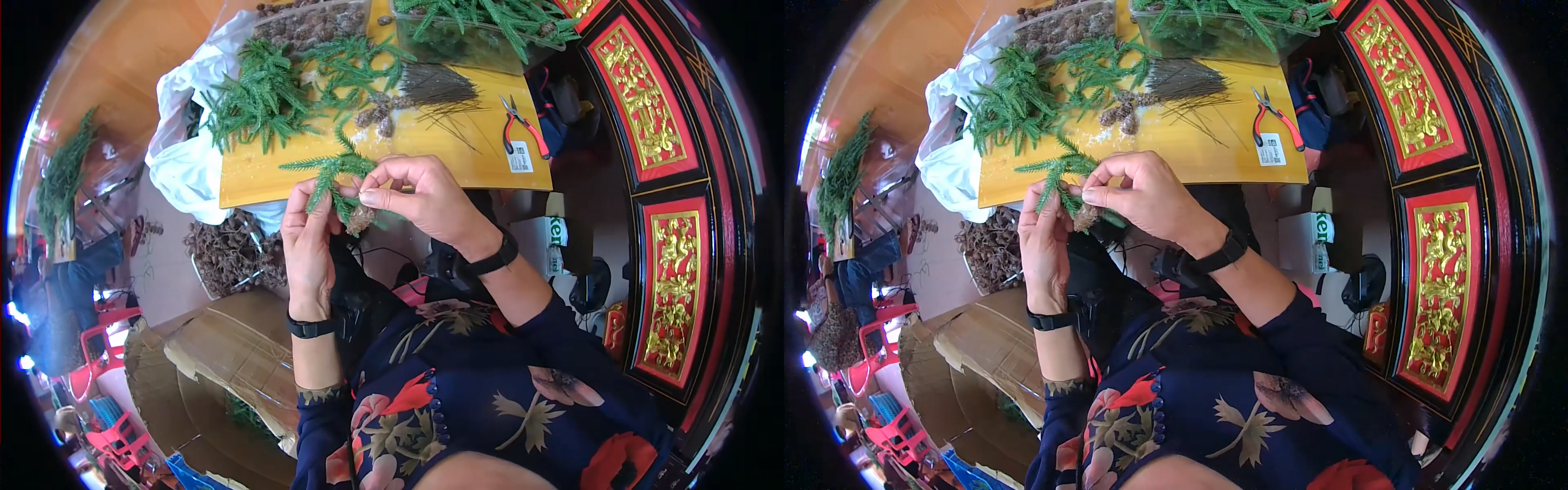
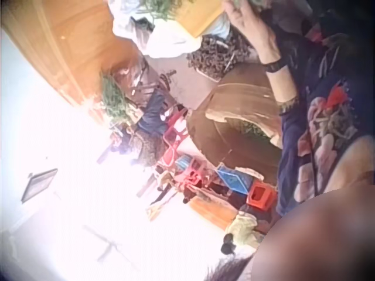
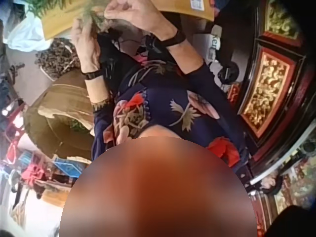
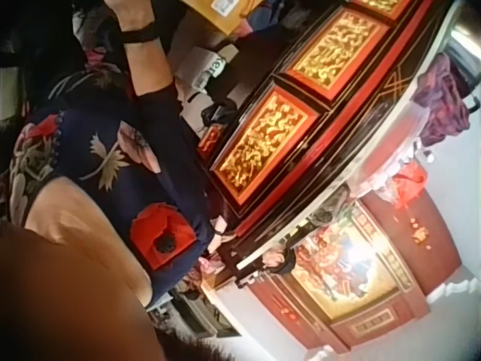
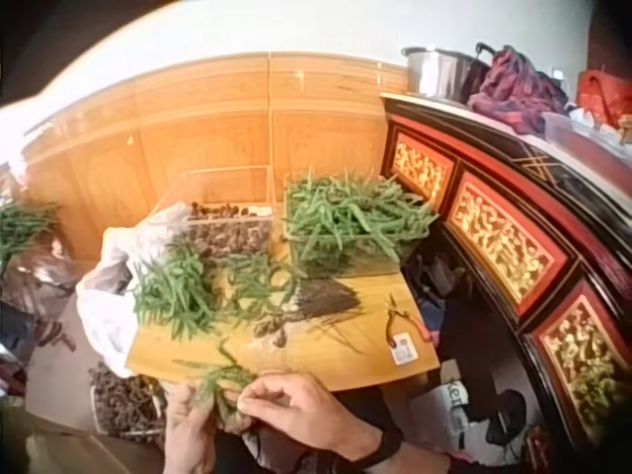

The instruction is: Assembling a decorative wreath by attaching evergreen branches and pinecones to a frame using wire.

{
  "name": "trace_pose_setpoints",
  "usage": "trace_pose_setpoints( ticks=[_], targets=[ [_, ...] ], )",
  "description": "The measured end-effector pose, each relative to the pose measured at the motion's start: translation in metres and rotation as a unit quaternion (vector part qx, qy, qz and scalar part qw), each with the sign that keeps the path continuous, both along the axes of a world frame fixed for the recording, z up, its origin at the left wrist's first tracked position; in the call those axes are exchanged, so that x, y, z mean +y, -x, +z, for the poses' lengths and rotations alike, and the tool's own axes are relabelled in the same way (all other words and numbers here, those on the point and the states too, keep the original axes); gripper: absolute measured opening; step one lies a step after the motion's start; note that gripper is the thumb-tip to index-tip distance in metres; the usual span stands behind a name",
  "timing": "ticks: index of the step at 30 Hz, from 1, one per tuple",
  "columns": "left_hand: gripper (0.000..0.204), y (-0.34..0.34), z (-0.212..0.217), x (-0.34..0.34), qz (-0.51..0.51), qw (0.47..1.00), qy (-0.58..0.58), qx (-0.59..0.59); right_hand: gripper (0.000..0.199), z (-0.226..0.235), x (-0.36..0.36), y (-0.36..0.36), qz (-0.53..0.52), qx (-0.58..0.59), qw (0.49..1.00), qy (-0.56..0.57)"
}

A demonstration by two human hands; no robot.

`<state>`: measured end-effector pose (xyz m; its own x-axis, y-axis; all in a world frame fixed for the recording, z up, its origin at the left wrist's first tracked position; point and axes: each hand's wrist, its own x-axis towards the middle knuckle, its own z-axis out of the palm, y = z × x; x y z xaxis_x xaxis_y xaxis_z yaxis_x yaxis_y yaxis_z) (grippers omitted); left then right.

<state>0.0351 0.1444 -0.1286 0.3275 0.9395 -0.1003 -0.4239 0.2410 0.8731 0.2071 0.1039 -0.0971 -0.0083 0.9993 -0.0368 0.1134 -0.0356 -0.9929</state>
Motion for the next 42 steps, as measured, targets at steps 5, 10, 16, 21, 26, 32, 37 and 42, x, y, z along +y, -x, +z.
trace_pose_setpoints(
  ticks=[5,10,16,21,26,32,37,42],
  targets=[
    [0.022,-0.004,0.009,0.002,0.139,0.977,-0.125,0.103,0.013,-0.009,-0.005,-0.007,0.01,0.06,0.997,0.042],
    [0.025,-0.006,0.02,-0.003,0.16,0.88,-0.324,0.308,0.013,-0.005,-0.01,-0.007,0.034,0.022,0.999,0.008],
    [0.018,-0.002,-0.002,-0.001,0.032,0.948,-0.212,0.236,0.014,-0.008,-0.011,-0.007,0.002,0.075,0.997,0.0],
    [0.016,-0.001,-0.001,0.001,-0.016,0.987,-0.064,0.15,0.015,-0.016,-0.015,-0.011,-0.018,0.102,0.994,0.015],
    [0.021,-0.001,-0.003,0.001,-0.003,0.999,0.023,0.026,0.012,-0.009,-0.018,-0.016,-0.025,0.115,0.993,0.026],
    [0.026,-0.003,-0.001,0.0,-0.019,0.994,0.087,-0.059,0.011,-0.003,-0.025,-0.023,-0.013,0.114,0.993,0.024],
    [0.028,-0.005,-0.004,-0.002,-0.003,0.99,0.101,-0.095,0.01,0.002,-0.03,-0.027,-0.013,0.086,0.996,-0.014],
    [0.027,0.0,-0.009,0.0,-0.011,0.985,0.121,-0.123,0.009,0.004,-0.033,-0.03,-0.055,0.077,0.995,-0.016]
  ],
)
